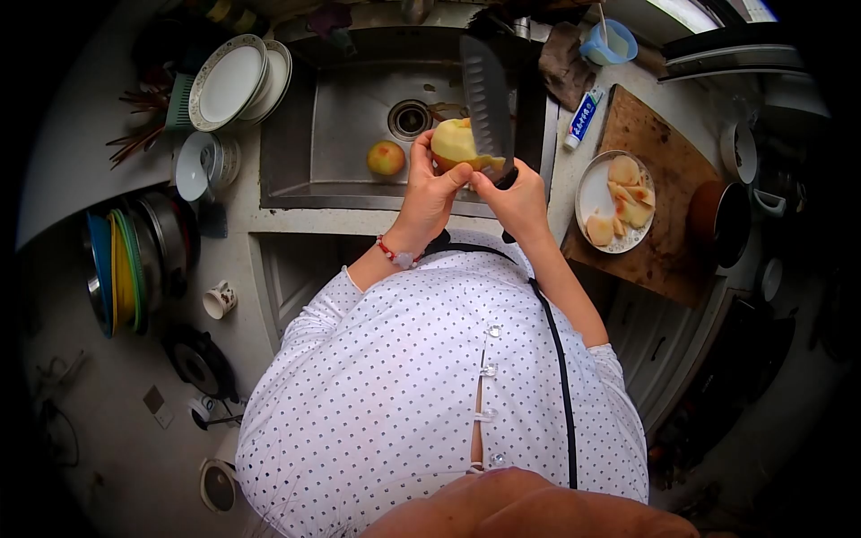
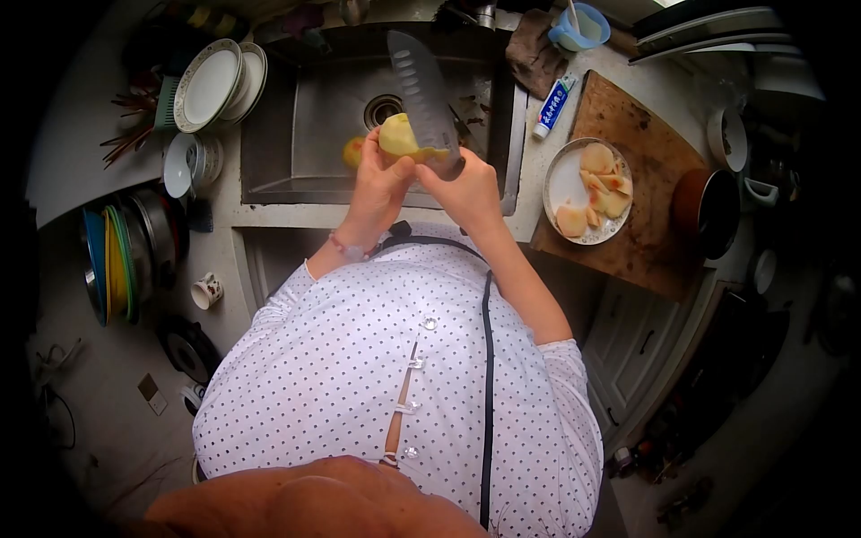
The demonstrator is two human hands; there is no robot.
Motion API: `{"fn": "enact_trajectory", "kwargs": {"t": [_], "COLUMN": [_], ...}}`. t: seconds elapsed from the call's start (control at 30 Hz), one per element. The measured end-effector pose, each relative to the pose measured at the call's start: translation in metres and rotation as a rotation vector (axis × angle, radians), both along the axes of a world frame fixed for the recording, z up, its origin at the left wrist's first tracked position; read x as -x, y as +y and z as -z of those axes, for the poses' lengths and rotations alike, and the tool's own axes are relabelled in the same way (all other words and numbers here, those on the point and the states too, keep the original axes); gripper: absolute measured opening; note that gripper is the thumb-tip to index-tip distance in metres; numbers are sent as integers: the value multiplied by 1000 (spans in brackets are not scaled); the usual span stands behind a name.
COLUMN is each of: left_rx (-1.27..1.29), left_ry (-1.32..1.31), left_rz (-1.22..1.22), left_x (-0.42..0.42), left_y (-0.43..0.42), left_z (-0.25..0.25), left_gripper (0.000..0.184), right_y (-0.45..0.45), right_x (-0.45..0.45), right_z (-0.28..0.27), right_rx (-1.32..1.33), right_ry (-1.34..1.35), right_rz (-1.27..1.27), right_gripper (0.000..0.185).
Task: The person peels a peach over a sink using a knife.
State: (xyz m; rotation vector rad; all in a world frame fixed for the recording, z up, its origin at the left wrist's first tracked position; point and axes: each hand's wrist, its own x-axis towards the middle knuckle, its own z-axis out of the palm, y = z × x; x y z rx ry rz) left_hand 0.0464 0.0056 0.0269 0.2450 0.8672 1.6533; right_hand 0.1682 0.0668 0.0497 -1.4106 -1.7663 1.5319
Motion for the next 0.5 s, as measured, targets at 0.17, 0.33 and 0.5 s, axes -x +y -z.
{"fn": "enact_trajectory", "kwargs": {"t": [0.17, 0.33, 0.5], "left_rx": [6, 15, 6], "left_ry": [3, -1, 52], "left_rz": [-4, -5, -32], "left_x": [-2, -3, -5], "left_y": [0, 0, 1], "left_z": [0, 2, 2], "left_gripper": [66, 66, 68], "right_y": [-3, -3, -3], "right_x": [-1, -1, 0], "right_z": [9, 10, 14], "right_rx": [-75, -118, -185], "right_ry": [-12, -13, -52], "right_rz": [-1, 5, -20], "right_gripper": [35, 34, 30]}}
